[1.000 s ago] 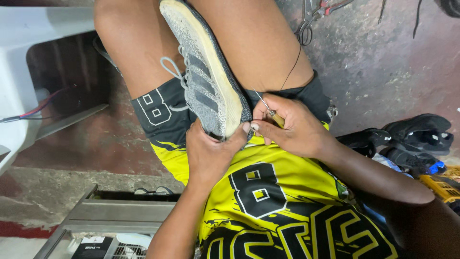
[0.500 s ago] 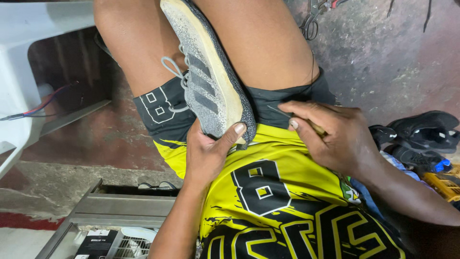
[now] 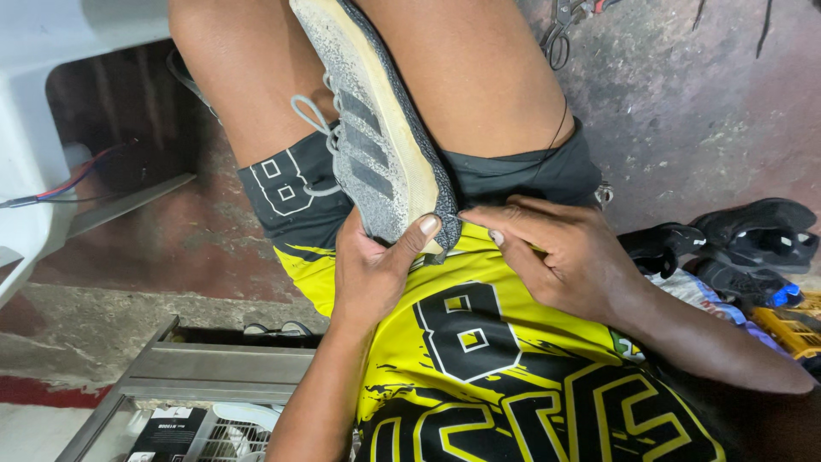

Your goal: The person stitches the sole of a sneaker using a needle and thread, applies adhesive from a bottle to the heel area, and presses the sections together by hand.

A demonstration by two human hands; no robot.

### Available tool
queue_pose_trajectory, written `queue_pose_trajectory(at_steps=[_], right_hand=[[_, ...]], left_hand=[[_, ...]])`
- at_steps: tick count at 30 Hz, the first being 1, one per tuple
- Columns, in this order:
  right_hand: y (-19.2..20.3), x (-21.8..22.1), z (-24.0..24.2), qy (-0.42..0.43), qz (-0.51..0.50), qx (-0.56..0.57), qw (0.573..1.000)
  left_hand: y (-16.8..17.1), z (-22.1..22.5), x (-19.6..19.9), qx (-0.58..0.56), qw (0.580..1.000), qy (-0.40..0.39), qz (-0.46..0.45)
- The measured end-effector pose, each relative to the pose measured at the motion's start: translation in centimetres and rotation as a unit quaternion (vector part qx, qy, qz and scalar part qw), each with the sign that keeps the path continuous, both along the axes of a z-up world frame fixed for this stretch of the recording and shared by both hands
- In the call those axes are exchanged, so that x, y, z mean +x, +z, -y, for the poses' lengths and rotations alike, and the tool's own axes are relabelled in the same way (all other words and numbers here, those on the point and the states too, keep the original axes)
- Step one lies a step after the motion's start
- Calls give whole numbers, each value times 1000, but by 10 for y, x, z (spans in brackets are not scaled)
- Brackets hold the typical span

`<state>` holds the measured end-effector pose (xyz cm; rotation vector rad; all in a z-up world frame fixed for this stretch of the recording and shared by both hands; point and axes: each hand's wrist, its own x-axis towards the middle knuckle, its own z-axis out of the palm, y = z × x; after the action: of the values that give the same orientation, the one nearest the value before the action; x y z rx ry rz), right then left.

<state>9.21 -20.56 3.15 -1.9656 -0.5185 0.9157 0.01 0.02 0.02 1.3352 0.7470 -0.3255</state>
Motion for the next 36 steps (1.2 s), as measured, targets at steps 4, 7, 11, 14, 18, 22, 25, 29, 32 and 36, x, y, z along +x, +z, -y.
queue_pose_trajectory(at_steps=[4,7,11,14,18,22,25,29,32,36], right_hand=[[-1,0,1,-1,-13,1,1000],[0,-1,2,8,22,-4,1000],[2,-2,2,17,55,-37,998],[2,-3,1,35,91,-22,995],[3,-1,-1,35,52,-39,997],[6,1,-2,39,28,-62,997],[7,1,-3,43,38,-49,997],[9,1,-4,42,53,-46,997],[10,1,-5,52,74,-56,994],[14,3,-6,85,119,-85,986]], left_hand=[[1,0,1,18,1000,-12,-4],[2,0,2,14,1000,-10,-4],[4,-1,4,19,1000,-21,-5],[5,0,3,17,1000,-15,-3],[4,-1,3,27,999,-23,-4],[3,-1,2,40,999,-27,-4],[3,0,2,31,999,-18,-1],[2,-1,1,56,998,-30,6],[1,-2,1,57,998,-37,8],[0,-2,1,154,984,-82,34]])
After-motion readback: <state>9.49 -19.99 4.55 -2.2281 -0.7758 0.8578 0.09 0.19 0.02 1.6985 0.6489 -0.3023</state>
